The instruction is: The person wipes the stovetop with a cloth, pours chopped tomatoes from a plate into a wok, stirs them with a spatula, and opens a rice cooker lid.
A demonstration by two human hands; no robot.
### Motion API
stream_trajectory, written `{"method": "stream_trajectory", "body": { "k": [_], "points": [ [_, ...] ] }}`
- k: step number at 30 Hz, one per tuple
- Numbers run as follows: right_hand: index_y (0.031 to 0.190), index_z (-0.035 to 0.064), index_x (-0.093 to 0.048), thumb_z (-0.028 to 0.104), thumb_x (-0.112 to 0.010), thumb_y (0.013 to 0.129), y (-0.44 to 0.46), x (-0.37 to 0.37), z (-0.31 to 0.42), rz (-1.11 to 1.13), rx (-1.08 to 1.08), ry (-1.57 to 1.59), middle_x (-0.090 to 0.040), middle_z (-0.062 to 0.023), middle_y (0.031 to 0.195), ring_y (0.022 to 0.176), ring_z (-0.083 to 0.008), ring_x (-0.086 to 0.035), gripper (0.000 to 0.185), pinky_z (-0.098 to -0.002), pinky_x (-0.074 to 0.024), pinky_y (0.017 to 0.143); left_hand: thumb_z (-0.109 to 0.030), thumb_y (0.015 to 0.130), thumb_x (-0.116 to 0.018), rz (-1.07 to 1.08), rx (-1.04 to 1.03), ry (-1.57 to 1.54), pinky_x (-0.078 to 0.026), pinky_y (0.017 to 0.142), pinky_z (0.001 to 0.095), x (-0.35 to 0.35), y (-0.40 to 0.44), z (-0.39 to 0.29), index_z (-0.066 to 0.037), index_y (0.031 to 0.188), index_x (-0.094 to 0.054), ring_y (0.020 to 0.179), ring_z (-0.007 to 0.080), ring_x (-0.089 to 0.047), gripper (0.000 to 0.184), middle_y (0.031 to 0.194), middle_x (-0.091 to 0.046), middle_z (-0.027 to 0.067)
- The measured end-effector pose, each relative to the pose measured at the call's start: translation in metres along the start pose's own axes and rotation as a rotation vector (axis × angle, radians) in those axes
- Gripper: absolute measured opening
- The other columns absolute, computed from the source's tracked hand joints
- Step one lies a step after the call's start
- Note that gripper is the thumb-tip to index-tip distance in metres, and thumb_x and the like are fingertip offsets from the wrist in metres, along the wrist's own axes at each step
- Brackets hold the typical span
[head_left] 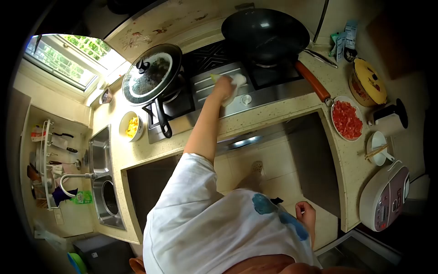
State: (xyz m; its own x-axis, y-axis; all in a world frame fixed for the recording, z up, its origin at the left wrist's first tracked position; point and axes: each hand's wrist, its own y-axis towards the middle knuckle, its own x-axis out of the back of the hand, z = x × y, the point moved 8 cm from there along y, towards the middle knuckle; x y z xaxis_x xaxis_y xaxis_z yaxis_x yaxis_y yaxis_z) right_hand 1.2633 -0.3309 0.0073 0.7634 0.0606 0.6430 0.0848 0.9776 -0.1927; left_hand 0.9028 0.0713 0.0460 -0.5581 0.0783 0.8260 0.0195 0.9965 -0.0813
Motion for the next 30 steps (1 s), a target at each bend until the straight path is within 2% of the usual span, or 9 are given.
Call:
{"method": "stream_trajectory", "body": {
  "k": [3,4,9,11,15,18,24,27,30],
  "points": [
    [0.080,-0.0001,-0.057,0.004,-0.057,0.077,0.012,0.003,-0.006,0.031,-0.134,0.155,-0.057,-0.0082,0.066,0.061,-0.0121,-0.055,0.005,-0.0257,-0.0460,0.056,-0.008,0.069,-0.061,-0.176,-0.339,0.133,-0.043,0.084,0.0404,-0.023,0.006,-0.003,-0.005,0.099,-0.057,0.095,0.0350,-0.051,0.030,0.103,-0.053,0.0168],
    [0.081,-0.0001,-0.056,0.004,-0.058,0.078,0.021,0.003,-0.008,0.098,-0.283,0.311,-0.055,-0.0059,0.064,0.060,-0.0098,-0.051,0.005,-0.0241,-0.0434,0.054,-0.005,0.071,-0.057,-0.201,-0.338,0.142,-0.044,0.082,0.0405,-0.017,-0.003,-0.011,-0.007,0.099,-0.058,0.091,0.0346,-0.053,0.029,0.103,-0.053,0.0163],
    [0.082,-0.0012,-0.057,0.006,-0.057,0.079,0.088,0.014,0.039,0.113,-0.019,0.084,-0.057,-0.0082,0.065,0.060,-0.0115,-0.054,0.008,-0.0262,-0.0438,0.052,-0.005,0.073,-0.054,-0.101,-0.083,0.313,-0.044,0.081,0.0419,-0.028,-0.001,0.004,-0.002,0.104,-0.052,0.092,0.0365,-0.053,0.032,0.100,-0.054,0.0201],
    [0.082,0.0017,-0.059,0.006,-0.059,0.077,0.114,0.033,0.063,-0.042,0.049,-0.032,-0.059,-0.0125,0.069,0.058,-0.0192,-0.058,0.006,-0.0282,-0.0442,0.049,-0.010,0.073,-0.055,-0.103,-0.075,0.079,-0.045,0.079,0.0435,-0.018,-0.003,0.015,0.001,0.105,-0.049,0.092,0.0382,-0.053,0.035,0.098,-0.054,0.0227],
    [0.085,0.0013,-0.060,0.009,-0.059,0.080,0.139,0.040,0.073,-0.061,0.027,-0.007,-0.060,-0.0133,0.073,0.059,-0.0227,-0.060,0.009,-0.0303,-0.0451,0.049,-0.012,0.072,-0.057,-0.446,0.163,-0.098,-0.044,0.080,0.0436,0.059,-0.004,0.043,0.001,0.102,-0.049,0.095,0.0396,-0.052,0.034,0.097,-0.055,0.0259],
    [0.083,0.0016,-0.059,0.008,-0.058,0.080,0.148,0.033,0.075,-0.026,0.063,-0.029,-0.059,-0.0122,0.071,0.057,-0.0212,-0.058,0.007,-0.0300,-0.0449,0.050,-0.010,0.072,-0.056,-0.223,0.273,0.159,-0.045,0.080,0.0433,0.039,0.013,0.063,-0.001,0.101,-0.051,0.094,0.0395,-0.053,0.032,0.099,-0.053,0.0259],
    [0.082,0.0028,-0.058,0.008,-0.058,0.079,0.173,0.021,0.089,0.086,0.098,-0.011,-0.058,-0.0117,0.071,0.057,-0.0205,-0.058,0.006,-0.0300,-0.0448,0.050,-0.006,0.067,-0.055,-0.133,-0.079,0.185,-0.046,0.075,0.0418,-0.013,0.012,0.005,-0.007,0.101,-0.056,0.087,0.0384,-0.055,0.034,0.098,-0.054,0.0247],
    [0.083,0.0037,-0.058,0.009,-0.058,0.079,0.188,0.014,0.099,0.162,0.167,-0.028,-0.059,-0.0117,0.072,0.058,-0.0222,-0.058,0.007,-0.0308,-0.0450,0.051,-0.005,0.066,-0.059,-0.057,-0.368,-0.136,-0.045,0.076,0.0379,-0.014,0.013,-0.015,-0.005,0.098,-0.056,0.087,0.0362,-0.055,0.031,0.101,-0.055,0.0195],
    [0.085,0.0046,-0.058,0.011,-0.058,0.079,0.198,0.022,0.106,0.148,0.247,-0.028,-0.059,-0.0120,0.071,0.058,-0.0243,-0.058,0.009,-0.0320,-0.0453,0.051,-0.005,0.067,-0.061,-0.220,-0.215,-0.236,-0.045,0.077,0.0368,0.013,0.018,0.001,-0.005,0.097,-0.055,0.086,0.0357,-0.055,0.030,0.097,-0.056,0.0176]
  ]
}}
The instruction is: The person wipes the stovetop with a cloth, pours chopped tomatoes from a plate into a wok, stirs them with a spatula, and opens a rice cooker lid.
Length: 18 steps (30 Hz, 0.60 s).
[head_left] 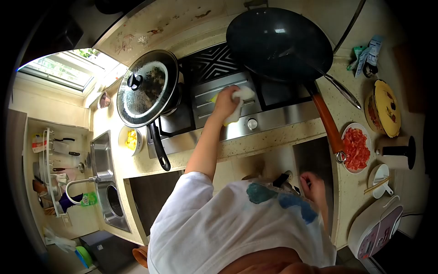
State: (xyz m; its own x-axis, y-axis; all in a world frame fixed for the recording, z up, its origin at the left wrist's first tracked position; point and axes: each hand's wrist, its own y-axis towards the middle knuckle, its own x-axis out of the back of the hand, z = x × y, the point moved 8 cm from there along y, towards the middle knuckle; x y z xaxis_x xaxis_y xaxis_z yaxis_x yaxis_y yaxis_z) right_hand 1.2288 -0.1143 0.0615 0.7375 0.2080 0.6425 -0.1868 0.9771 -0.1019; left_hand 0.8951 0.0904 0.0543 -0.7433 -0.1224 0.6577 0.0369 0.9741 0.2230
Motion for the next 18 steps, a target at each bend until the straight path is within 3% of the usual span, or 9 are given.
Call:
{"method": "stream_trajectory", "body": {
  "k": [1,3,6,9,11,13,15,16,18],
  "points": [
    [0.085,0.0051,-0.058,0.013,-0.059,0.079,0.000,0.003,-0.001,-0.019,0.004,0.016,-0.059,-0.0122,0.071,0.058,-0.0254,-0.058,0.010,-0.0328,-0.0454,0.052,-0.005,0.068,-0.060,-0.210,0.018,0.134,-0.044,0.077,0.0378,0.020,0.004,0.000,-0.005,0.097,-0.055,0.087,0.0357,-0.055,0.029,0.094,-0.057,0.0182],
    [0.086,0.0053,-0.058,0.013,-0.059,0.078,-0.002,0.007,-0.007,-0.021,0.008,-0.016,-0.059,-0.0120,0.071,0.058,-0.0255,-0.058,0.011,-0.0332,-0.0455,0.052,-0.003,0.066,-0.059,-0.224,0.126,0.260,-0.044,0.076,0.0394,0.027,0.013,0.025,-0.007,0.097,-0.056,0.086,0.0380,-0.054,0.030,0.093,-0.056,0.0195],
    [0.086,0.0055,-0.058,0.013,-0.059,0.078,-0.005,0.013,-0.021,-0.006,-0.017,-0.035,-0.059,-0.0117,0.072,0.060,-0.0256,-0.058,0.011,-0.0337,-0.0456,0.053,-0.005,0.065,-0.060,-0.002,0.102,0.367,-0.045,0.075,0.0396,-0.002,0.025,0.039,-0.007,0.098,-0.056,0.084,0.0384,-0.055,0.033,0.092,-0.057,0.0198],
    [0.085,0.0053,-0.058,0.012,-0.060,0.077,-0.017,0.019,-0.040,0.013,-0.058,-0.006,-0.059,-0.0116,0.073,0.062,-0.0255,-0.058,0.010,-0.0336,-0.0457,0.055,-0.005,0.064,-0.060,0.236,-0.030,0.174,-0.045,0.074,0.0379,-0.015,0.016,-0.013,-0.006,0.097,-0.056,0.085,0.0372,-0.055,0.034,0.092,-0.058,0.0200],
    [0.084,0.0052,-0.058,0.012,-0.060,0.077,-0.025,0.023,-0.053,-0.002,-0.069,0.012,-0.059,-0.0117,0.074,0.063,-0.0254,-0.058,0.010,-0.0335,-0.0458,0.056,-0.003,0.066,-0.059,0.134,-0.070,0.222,-0.045,0.074,0.0368,0.002,0.001,-0.071,-0.005,0.098,-0.056,0.084,0.0363,-0.056,0.032,0.096,-0.058,0.0193],
    [0.084,0.0049,-0.058,0.011,-0.060,0.076,-0.039,0.031,-0.071,-0.053,-0.122,0.072,-0.058,-0.0121,0.075,0.064,-0.0258,-0.058,0.010,-0.0334,-0.0457,0.057,-0.001,0.067,-0.058,0.146,-0.150,0.070,-0.045,0.073,0.0364,-0.005,-0.020,-0.122,-0.004,0.097,-0.056,0.082,0.0352,-0.057,0.030,0.094,-0.058,0.0176],
    [0.084,0.0047,-0.057,0.010,-0.060,0.076,-0.046,0.044,-0.076,-0.080,-0.137,0.074,-0.058,-0.0125,0.075,0.064,-0.0265,-0.058,0.010,-0.0337,-0.0456,0.057,0.001,0.068,-0.058,0.315,-0.066,0.000,-0.045,0.076,0.0356,-0.043,-0.042,-0.156,-0.004,0.097,-0.055,0.085,0.0337,-0.056,0.030,0.093,-0.057,0.0165],
    [0.083,0.0045,-0.057,0.010,-0.060,0.076,-0.046,0.050,-0.078,-0.102,-0.131,0.071,-0.058,-0.0128,0.075,0.064,-0.0273,-0.058,0.009,-0.0340,-0.0455,0.057,0.002,0.068,-0.059,0.293,-0.199,-0.026,-0.043,0.080,0.0352,-0.067,-0.051,-0.167,-0.003,0.098,-0.053,0.091,0.0327,-0.054,0.031,0.096,-0.055,0.0160],
    [0.083,0.0042,-0.057,0.010,-0.060,0.076,-0.050,0.055,-0.087,-0.119,-0.159,0.104,-0.058,-0.0132,0.076,0.064,-0.0280,-0.057,0.009,-0.0343,-0.0454,0.056,0.004,0.068,-0.058,0.256,-0.250,-0.110,-0.041,0.084,0.0373,-0.115,-0.058,-0.181,-0.002,0.100,-0.052,0.098,0.0348,-0.050,0.033,0.102,-0.053,0.0168]
  ]
}}
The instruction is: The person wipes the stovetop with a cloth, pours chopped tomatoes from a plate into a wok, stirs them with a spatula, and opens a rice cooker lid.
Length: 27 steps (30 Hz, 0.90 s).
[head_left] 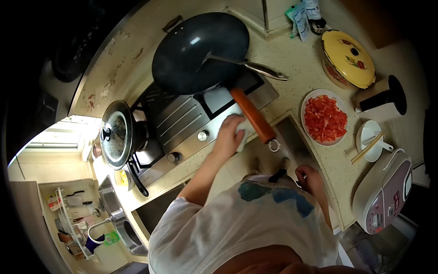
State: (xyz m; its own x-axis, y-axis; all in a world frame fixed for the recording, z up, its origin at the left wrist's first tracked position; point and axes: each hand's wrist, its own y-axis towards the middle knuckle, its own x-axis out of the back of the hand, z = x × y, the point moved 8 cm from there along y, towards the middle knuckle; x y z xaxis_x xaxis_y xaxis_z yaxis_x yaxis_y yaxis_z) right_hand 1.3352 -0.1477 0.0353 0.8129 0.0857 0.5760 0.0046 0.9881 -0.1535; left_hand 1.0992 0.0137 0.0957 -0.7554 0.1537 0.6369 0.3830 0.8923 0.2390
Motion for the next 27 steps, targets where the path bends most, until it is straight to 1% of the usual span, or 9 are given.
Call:
{"method": "stream_trajectory", "body": {
  "k": [2,3,5,7,11,13,19,24,27],
  "points": [
    [0.083,0.0040,-0.057,0.010,-0.060,0.077,-0.004,0.006,-0.009,-0.014,-0.032,0.029,-0.058,-0.0136,0.076,0.064,-0.0287,-0.057,0.009,-0.0346,-0.0453,0.056,0.004,0.067,-0.057,-0.065,0.096,-0.116,-0.041,0.085,0.0398,-0.035,0.020,0.001,-0.001,0.101,-0.052,0.097,0.0368,-0.049,0.035,0.103,-0.052,0.0188],
    [0.082,0.0038,-0.056,0.010,-0.060,0.077,-0.005,0.010,-0.011,-0.023,-0.031,0.016,-0.058,-0.0140,0.076,0.064,-0.0291,-0.057,0.009,-0.0348,-0.0453,0.056,0.002,0.066,-0.058,-0.216,-0.184,0.065,-0.041,0.082,0.0394,-0.045,0.035,-0.009,-0.006,0.106,-0.049,0.095,0.0377,-0.049,0.042,0.104,-0.049,0.0204],
    [0.082,0.0037,-0.056,0.010,-0.060,0.077,-0.005,0.020,-0.018,-0.041,-0.029,0.002,-0.058,-0.0145,0.075,0.064,-0.0294,-0.057,0.009,-0.0350,-0.0453,0.056,0.003,0.064,-0.058,-0.283,-0.256,0.158,-0.040,0.082,0.0398,-0.067,0.068,-0.021,-0.005,0.101,-0.051,0.097,0.0378,-0.046,0.039,0.106,-0.047,0.0192],
    [0.082,0.0043,-0.058,0.010,-0.058,0.080,-0.009,0.031,-0.020,-0.103,0.049,-0.020,-0.059,-0.0108,0.072,0.058,-0.0234,-0.058,0.006,-0.0317,-0.0466,0.053,0.005,0.063,-0.057,-0.104,-0.188,0.224,-0.041,0.080,0.0390,-0.098,0.092,-0.012,-0.004,0.097,-0.052,0.093,0.0365,-0.046,0.036,0.102,-0.048,0.0176],
    [0.082,0.0044,-0.058,0.010,-0.058,0.080,-0.018,0.046,-0.042,-0.113,-0.027,0.028,-0.059,-0.0107,0.072,0.060,-0.0233,-0.059,0.006,-0.0315,-0.0465,0.054,0.006,0.062,-0.056,-0.058,-0.148,0.321,-0.041,0.080,0.0395,-0.127,0.099,-0.005,-0.003,0.094,-0.052,0.092,0.0350,-0.046,0.034,0.100,-0.049,0.0158],
    [0.082,0.0043,-0.058,0.010,-0.058,0.080,-0.021,0.045,-0.059,-0.077,-0.090,0.067,-0.060,-0.0109,0.073,0.061,-0.0236,-0.059,0.006,-0.0317,-0.0467,0.055,0.006,0.064,-0.055,-0.079,-0.202,0.289,-0.041,0.078,0.0406,-0.129,0.113,-0.015,-0.003,0.094,-0.053,0.090,0.0354,-0.047,0.032,0.097,-0.050,0.0164],
    [0.083,0.0032,-0.059,0.011,-0.058,0.080,-0.021,0.059,-0.068,-0.052,-0.057,0.036,-0.059,-0.0123,0.073,0.058,-0.0235,-0.060,0.009,-0.0324,-0.0472,0.056,0.006,0.066,-0.054,-0.111,-0.033,0.472,-0.042,0.075,0.0427,-0.163,0.162,-0.006,-0.002,0.094,-0.051,0.086,0.0357,-0.049,0.029,0.094,-0.050,0.0192],
    [0.083,0.0030,-0.059,0.012,-0.058,0.080,-0.021,0.056,-0.080,-0.016,-0.040,0.027,-0.059,-0.0120,0.072,0.057,-0.0219,-0.060,0.010,-0.0317,-0.0476,0.055,0.003,0.069,-0.055,-0.162,-0.028,0.269,-0.042,0.077,0.0433,-0.159,0.168,0.002,-0.002,0.099,-0.049,0.088,0.0364,-0.049,0.031,0.095,-0.049,0.0197],
    [0.084,0.0035,-0.059,0.013,-0.058,0.080,-0.020,0.058,-0.082,0.001,-0.035,0.041,-0.059,-0.0115,0.072,0.058,-0.0211,-0.060,0.010,-0.0312,-0.0480,0.055,0.002,0.071,-0.056,-0.352,0.080,0.145,-0.042,0.079,0.0422,-0.156,0.192,0.015,-0.003,0.101,-0.051,0.089,0.0363,-0.049,0.031,0.096,-0.049,0.0200]
  ]
}}
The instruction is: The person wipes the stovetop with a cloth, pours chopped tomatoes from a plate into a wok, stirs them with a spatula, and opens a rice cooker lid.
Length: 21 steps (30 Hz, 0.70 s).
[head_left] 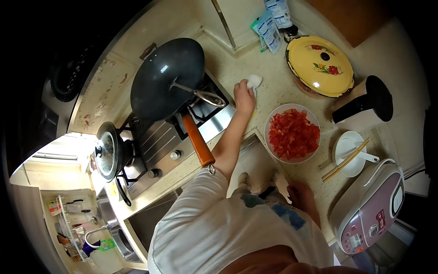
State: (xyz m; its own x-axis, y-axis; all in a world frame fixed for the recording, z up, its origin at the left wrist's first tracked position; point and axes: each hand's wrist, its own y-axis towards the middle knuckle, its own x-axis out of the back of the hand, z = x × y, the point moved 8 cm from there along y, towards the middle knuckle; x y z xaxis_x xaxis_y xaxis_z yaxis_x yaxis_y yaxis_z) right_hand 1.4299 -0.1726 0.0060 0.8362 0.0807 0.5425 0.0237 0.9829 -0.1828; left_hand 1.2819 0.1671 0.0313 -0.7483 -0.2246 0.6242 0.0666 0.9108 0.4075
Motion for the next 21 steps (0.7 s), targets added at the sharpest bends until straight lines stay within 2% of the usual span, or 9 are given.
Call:
{"method": "stream_trajectory", "body": {
  "k": [2,6,11,13,14,17,18,20,21],
  "points": [
    [0.084,0.0039,-0.059,0.014,-0.059,0.080,0.001,0.001,0.003,0.004,0.006,-0.008,-0.059,-0.0113,0.071,0.058,-0.0208,-0.061,0.011,-0.0309,-0.0481,0.055,0.001,0.072,-0.056,-0.068,-0.017,-0.068,-0.042,0.080,0.0403,-0.018,0.012,-0.006,-0.003,0.101,-0.054,0.089,0.0359,-0.049,0.029,0.095,-0.050,0.0194],
    [0.086,0.0043,-0.060,0.015,-0.059,0.080,-0.006,0.001,-0.001,0.015,-0.030,-0.034,-0.060,-0.0113,0.072,0.059,-0.0210,-0.061,0.012,-0.0313,-0.0480,0.055,0.001,0.067,-0.057,0.110,-0.223,0.068,-0.043,0.077,0.0401,-0.048,0.009,-0.037,-0.004,0.096,-0.059,0.087,0.0365,-0.050,0.029,0.091,-0.052,0.0201],
    [0.085,0.0040,-0.061,0.017,-0.060,0.080,-0.011,0.004,-0.008,-0.025,-0.077,-0.032,-0.060,-0.0116,0.071,0.059,-0.0217,-0.061,0.014,-0.0312,-0.0479,0.056,0.004,0.063,-0.055,0.244,-0.257,0.044,-0.043,0.076,0.0400,-0.003,-0.050,-0.040,-0.004,0.094,-0.059,0.087,0.0371,-0.050,0.032,0.090,-0.051,0.0208],
    [0.089,0.0084,-0.060,0.015,-0.059,0.077,-0.006,0.008,-0.001,0.049,-0.148,-0.055,-0.061,-0.0137,0.077,0.068,-0.0296,-0.060,0.014,-0.0374,-0.0477,0.061,0.002,0.070,-0.056,0.380,-0.213,0.063,-0.046,0.072,0.0358,0.003,-0.061,-0.033,-0.003,0.095,-0.058,0.086,0.0304,-0.055,0.026,0.093,-0.055,0.0174],
    [0.089,0.0084,-0.060,0.015,-0.059,0.077,-0.005,0.008,-0.002,0.043,-0.140,-0.052,-0.061,-0.0137,0.077,0.068,-0.0296,-0.060,0.014,-0.0374,-0.0477,0.061,0.002,0.070,-0.056,0.374,-0.221,0.067,-0.046,0.072,0.0358,0.005,-0.058,-0.029,-0.003,0.095,-0.058,0.086,0.0304,-0.055,0.026,0.093,-0.055,0.0174],
    [0.089,0.0077,-0.059,0.016,-0.059,0.078,-0.004,0.010,-0.001,-0.006,-0.092,0.002,-0.061,-0.0141,0.076,0.066,-0.0300,-0.059,0.013,-0.0364,-0.0476,0.059,-0.008,0.081,-0.059,0.425,0.545,-0.703,-0.048,0.062,0.0271,-0.002,-0.042,0.028,0.000,0.098,-0.055,0.074,0.0166,-0.060,0.020,0.086,-0.061,0.0077],
    [0.088,0.0073,-0.059,0.016,-0.059,0.078,-0.004,0.010,-0.002,-0.007,-0.108,0.017,-0.061,-0.0140,0.076,0.065,-0.0297,-0.059,0.013,-0.0359,-0.0475,0.059,-0.007,0.081,-0.059,0.458,0.712,-0.936,-0.049,0.063,0.0283,-0.002,-0.037,0.031,0.001,0.101,-0.053,0.072,0.0173,-0.060,0.023,0.084,-0.061,0.0082],
    [0.088,0.0068,-0.059,0.016,-0.059,0.078,-0.007,0.010,-0.004,-0.003,-0.128,0.028,-0.060,-0.0139,0.075,0.064,-0.0295,-0.059,0.013,-0.0354,-0.0474,0.058,-0.006,0.078,-0.059,0.590,0.776,-1.094,-0.049,0.066,0.0332,-0.008,-0.026,0.032,0.000,0.105,-0.052,0.075,0.0231,-0.061,0.029,0.086,-0.061,0.0110],
    [0.088,0.0064,-0.059,0.015,-0.059,0.078,-0.007,0.010,-0.005,-0.006,-0.117,0.043,-0.060,-0.0138,0.075,0.064,-0.0291,-0.060,0.013,-0.0354,-0.0474,0.058,-0.006,0.078,-0.059,0.588,0.778,-1.098,-0.049,0.066,0.0332,-0.010,-0.028,0.034,0.000,0.105,-0.052,0.075,0.0231,-0.061,0.029,0.086,-0.061,0.0110]
  ]
}}
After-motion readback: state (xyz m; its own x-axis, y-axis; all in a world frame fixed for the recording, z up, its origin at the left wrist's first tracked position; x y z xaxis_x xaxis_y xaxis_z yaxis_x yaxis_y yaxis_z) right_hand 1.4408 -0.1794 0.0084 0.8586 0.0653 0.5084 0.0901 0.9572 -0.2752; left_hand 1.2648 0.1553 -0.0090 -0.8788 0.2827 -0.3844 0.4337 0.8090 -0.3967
